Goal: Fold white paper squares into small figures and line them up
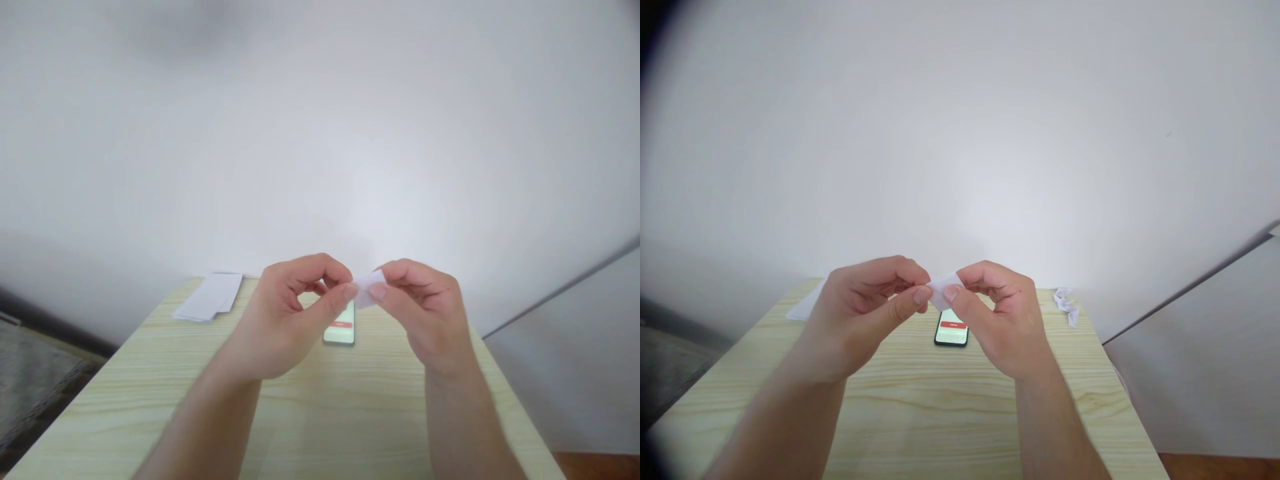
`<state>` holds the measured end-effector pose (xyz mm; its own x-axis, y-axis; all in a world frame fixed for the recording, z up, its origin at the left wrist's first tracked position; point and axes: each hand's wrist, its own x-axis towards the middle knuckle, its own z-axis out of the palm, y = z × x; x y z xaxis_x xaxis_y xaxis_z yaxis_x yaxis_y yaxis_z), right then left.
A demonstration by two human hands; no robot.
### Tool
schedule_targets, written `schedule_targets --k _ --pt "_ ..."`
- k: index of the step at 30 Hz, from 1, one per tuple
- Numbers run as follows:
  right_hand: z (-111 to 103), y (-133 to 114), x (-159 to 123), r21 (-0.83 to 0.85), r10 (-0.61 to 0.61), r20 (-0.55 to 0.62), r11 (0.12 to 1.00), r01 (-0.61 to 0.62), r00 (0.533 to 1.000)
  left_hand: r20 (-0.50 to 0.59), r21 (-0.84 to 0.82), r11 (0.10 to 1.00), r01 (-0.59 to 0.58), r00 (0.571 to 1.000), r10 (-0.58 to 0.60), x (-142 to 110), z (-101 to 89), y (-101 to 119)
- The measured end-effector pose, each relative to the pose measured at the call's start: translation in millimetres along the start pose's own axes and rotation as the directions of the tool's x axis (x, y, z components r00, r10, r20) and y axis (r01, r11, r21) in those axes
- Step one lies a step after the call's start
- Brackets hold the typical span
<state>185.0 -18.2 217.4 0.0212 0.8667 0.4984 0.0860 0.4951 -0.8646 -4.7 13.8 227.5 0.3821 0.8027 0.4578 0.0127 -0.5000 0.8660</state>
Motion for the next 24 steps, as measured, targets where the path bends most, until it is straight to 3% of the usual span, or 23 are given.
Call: schedule_targets --k 8,19,24 --pt "1 2 0 -0.015 -0.006 0.015 1.0 0.007 1.0 -0.052 0.019 1.0 -0.011 0.999 0.012 1 4.0 -2" --pt "2 8 5 -0.052 0.045 0.04 0.998 -0.043 0.998 -0.211 0.129 0.989 -0.077 0.972 0.103 6 5.3 -10" --pt "1 13 6 -0.029 0.059 0.034 0.998 -0.058 0.998 -0.221 0.151 0.985 -0.088 0.968 0.12 7 4.6 -13"
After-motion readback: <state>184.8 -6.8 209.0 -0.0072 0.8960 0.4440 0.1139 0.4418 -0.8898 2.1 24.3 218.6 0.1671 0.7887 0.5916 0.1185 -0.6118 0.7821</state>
